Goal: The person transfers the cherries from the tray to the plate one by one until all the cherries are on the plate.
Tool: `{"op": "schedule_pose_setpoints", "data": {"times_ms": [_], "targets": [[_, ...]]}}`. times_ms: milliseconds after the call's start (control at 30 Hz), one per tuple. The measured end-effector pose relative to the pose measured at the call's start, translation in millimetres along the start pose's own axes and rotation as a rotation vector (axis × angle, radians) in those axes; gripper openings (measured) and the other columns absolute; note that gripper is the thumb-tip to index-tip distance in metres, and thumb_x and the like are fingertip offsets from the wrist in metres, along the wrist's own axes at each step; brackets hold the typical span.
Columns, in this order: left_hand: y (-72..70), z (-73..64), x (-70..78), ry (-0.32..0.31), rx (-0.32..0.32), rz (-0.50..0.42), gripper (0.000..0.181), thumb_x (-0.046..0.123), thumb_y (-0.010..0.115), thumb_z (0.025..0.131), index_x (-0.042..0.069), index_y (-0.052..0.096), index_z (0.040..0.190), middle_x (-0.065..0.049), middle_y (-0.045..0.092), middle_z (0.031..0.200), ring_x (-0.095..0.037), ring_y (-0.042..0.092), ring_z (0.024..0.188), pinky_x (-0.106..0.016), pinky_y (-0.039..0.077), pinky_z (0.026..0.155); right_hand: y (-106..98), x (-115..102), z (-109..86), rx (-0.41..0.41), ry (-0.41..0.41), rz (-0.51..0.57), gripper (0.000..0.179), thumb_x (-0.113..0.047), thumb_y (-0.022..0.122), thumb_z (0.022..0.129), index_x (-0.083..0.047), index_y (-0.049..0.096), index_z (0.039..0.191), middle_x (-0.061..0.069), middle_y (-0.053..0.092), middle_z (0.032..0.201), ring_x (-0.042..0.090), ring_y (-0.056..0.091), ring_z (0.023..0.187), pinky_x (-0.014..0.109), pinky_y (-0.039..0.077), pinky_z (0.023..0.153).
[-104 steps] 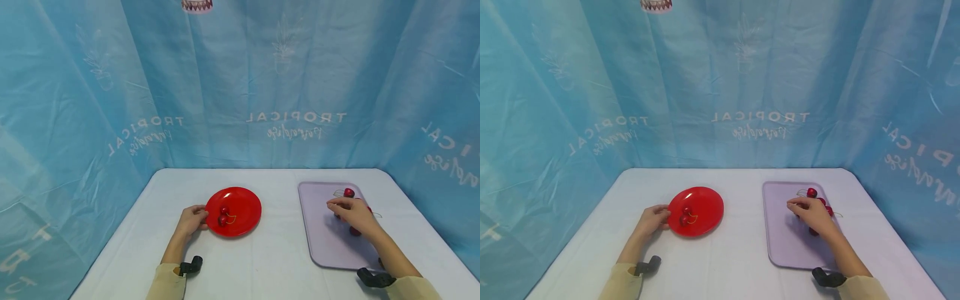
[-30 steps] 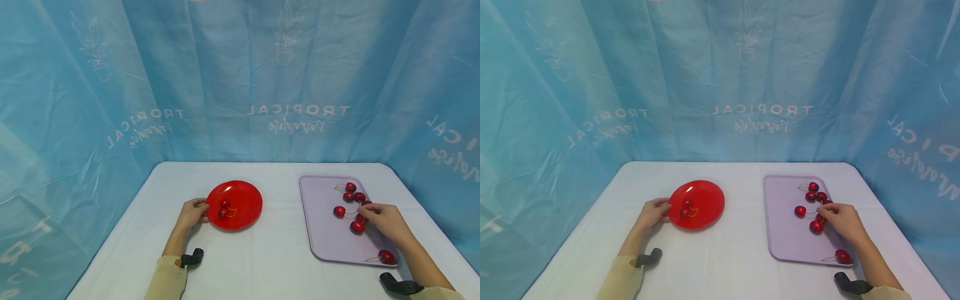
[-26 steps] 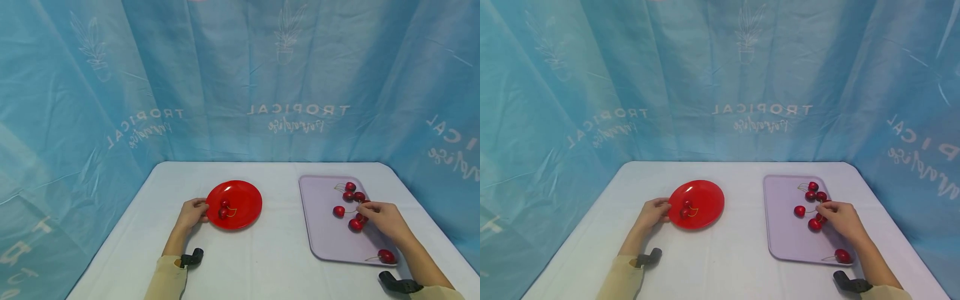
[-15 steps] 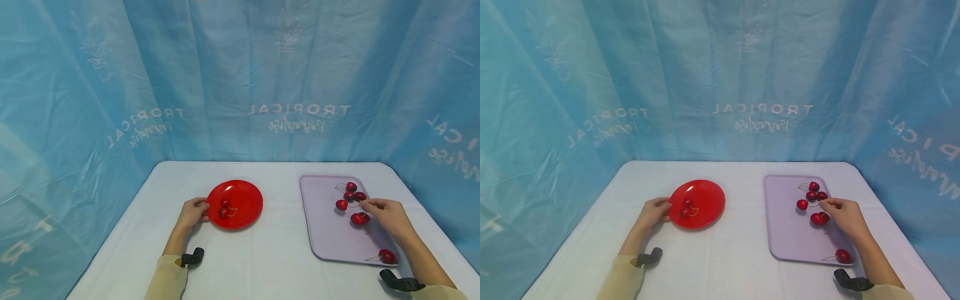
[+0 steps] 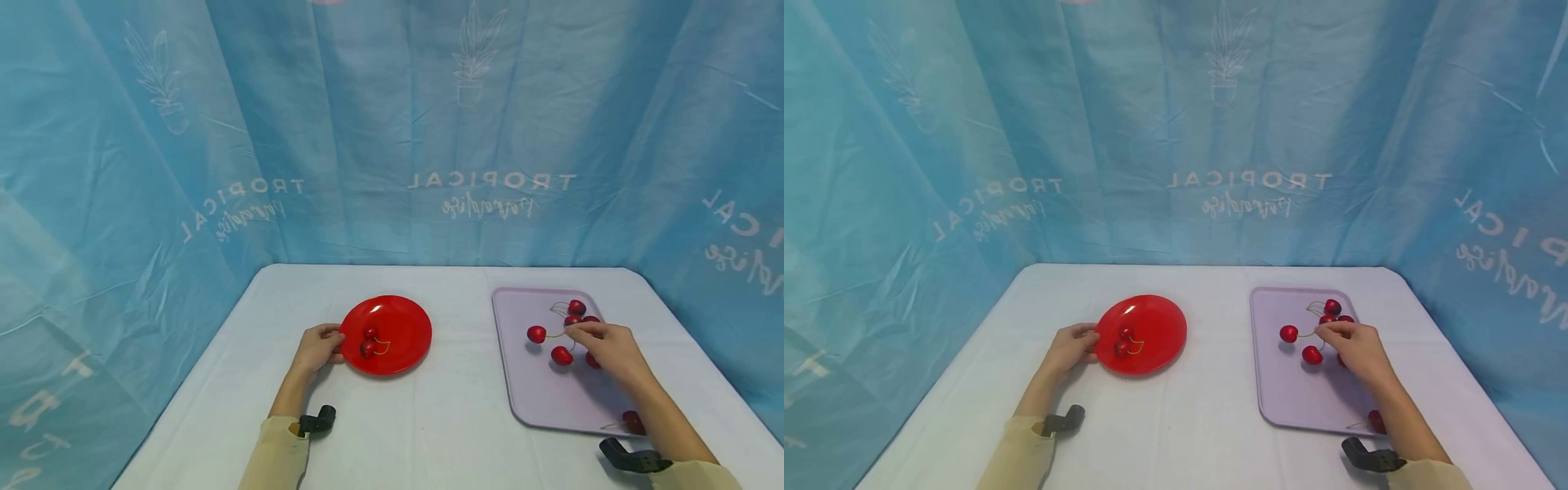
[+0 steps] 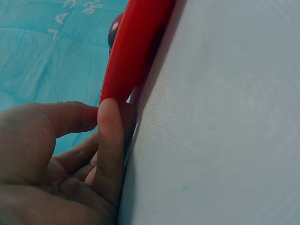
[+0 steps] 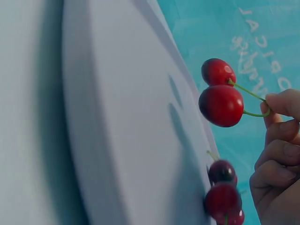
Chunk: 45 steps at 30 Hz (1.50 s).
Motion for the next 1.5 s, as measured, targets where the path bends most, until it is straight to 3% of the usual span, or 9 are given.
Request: {"op": "schedule_pose_setpoints", "data": {"times_ms": [167, 367, 567, 667, 1233, 1367, 1500], "targets": [[-0.2, -3.1, -3.1, 0.000, 0.011, 0.004, 0.033, 0.011, 0.061, 0.092, 0.000, 0.059, 0.124, -0.015, 0.063, 0.100, -0.018, 0.063, 0.061, -0.031, 0.057, 0.060, 4.2, -6.0, 0.9, 0.034, 0.016, 0.025, 0.061, -0.054, 0.057, 0.090, -0.001, 0.063, 0.120, 0.019, 0.057, 0.113, 0.026, 0.046, 0.089, 0.029, 0.046, 0.061], [1.4, -2.8, -0.3, 0.004, -0.009, -0.005, 0.033, 0.010, 0.061, 0.092, -0.001, 0.059, 0.123, -0.015, 0.062, 0.099, -0.019, 0.063, 0.062, -0.031, 0.057, 0.060, 7.7, -9.9, -0.2, 0.054, 0.049, 0.040, 0.065, -0.056, 0.059, 0.088, -0.002, 0.062, 0.123, 0.018, 0.055, 0.112, 0.026, 0.044, 0.086, 0.029, 0.046, 0.059], [-1.0, -1.0, -1.5, 0.004, 0.005, 0.004, 0.034, 0.011, 0.061, 0.092, 0.000, 0.058, 0.124, -0.015, 0.063, 0.099, -0.018, 0.063, 0.060, -0.031, 0.057, 0.060, 26.1, -23.3, 4.8, 0.038, -0.032, 0.069, 0.061, -0.054, 0.061, 0.088, -0.003, 0.065, 0.119, 0.016, 0.060, 0.114, 0.029, 0.050, 0.095, 0.032, 0.052, 0.071], [-1.3, -2.3, -3.0, -0.013, 0.000, 0.008, 0.034, 0.012, 0.061, 0.093, 0.001, 0.058, 0.125, -0.015, 0.062, 0.100, -0.018, 0.063, 0.060, -0.031, 0.057, 0.061, 36.9, -29.2, 6.7, 0.020, -0.048, 0.095, 0.057, -0.052, 0.063, 0.087, -0.003, 0.067, 0.117, 0.015, 0.062, 0.111, 0.030, 0.050, 0.094, 0.034, 0.052, 0.071], [-1.3, 0.0, 2.2, -0.009, 0.007, 0.016, 0.033, 0.013, 0.061, 0.093, 0.003, 0.059, 0.124, -0.014, 0.063, 0.099, -0.018, 0.063, 0.059, -0.030, 0.057, 0.061, 65.7, -49.0, 13.4, -0.069, -0.007, 0.207, 0.061, -0.054, 0.065, 0.085, -0.003, 0.066, 0.120, 0.013, 0.061, 0.117, 0.032, 0.049, 0.102, 0.037, 0.051, 0.079], [-1.4, -0.3, 2.0, -0.008, 0.012, 0.023, 0.033, 0.013, 0.061, 0.093, 0.003, 0.059, 0.124, -0.014, 0.064, 0.100, -0.018, 0.063, 0.060, -0.030, 0.057, 0.061, 72.8, -50.5, 16.0, -0.078, 0.018, 0.242, 0.058, -0.052, 0.066, 0.085, -0.004, 0.066, 0.119, 0.008, 0.060, 0.093, 0.025, 0.050, 0.083, 0.032, 0.047, 0.067], [-0.9, -0.9, 2.2, -0.003, 0.009, 0.025, 0.033, 0.013, 0.062, 0.093, 0.003, 0.059, 0.124, -0.014, 0.064, 0.099, -0.018, 0.064, 0.060, -0.031, 0.057, 0.061, 80.3, -51.3, 17.2, -0.079, 0.059, 0.290, 0.055, -0.048, 0.068, 0.085, -0.004, 0.066, 0.118, 0.003, 0.045, 0.064, 0.019, 0.044, 0.060, 0.031, 0.040, 0.056]]}}
Point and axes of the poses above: each hand's wrist, its own z-axis towards the middle knuckle, its own y-axis out of the palm, x = y × z, the point moved 5 cm from there along z, towards the middle knuckle
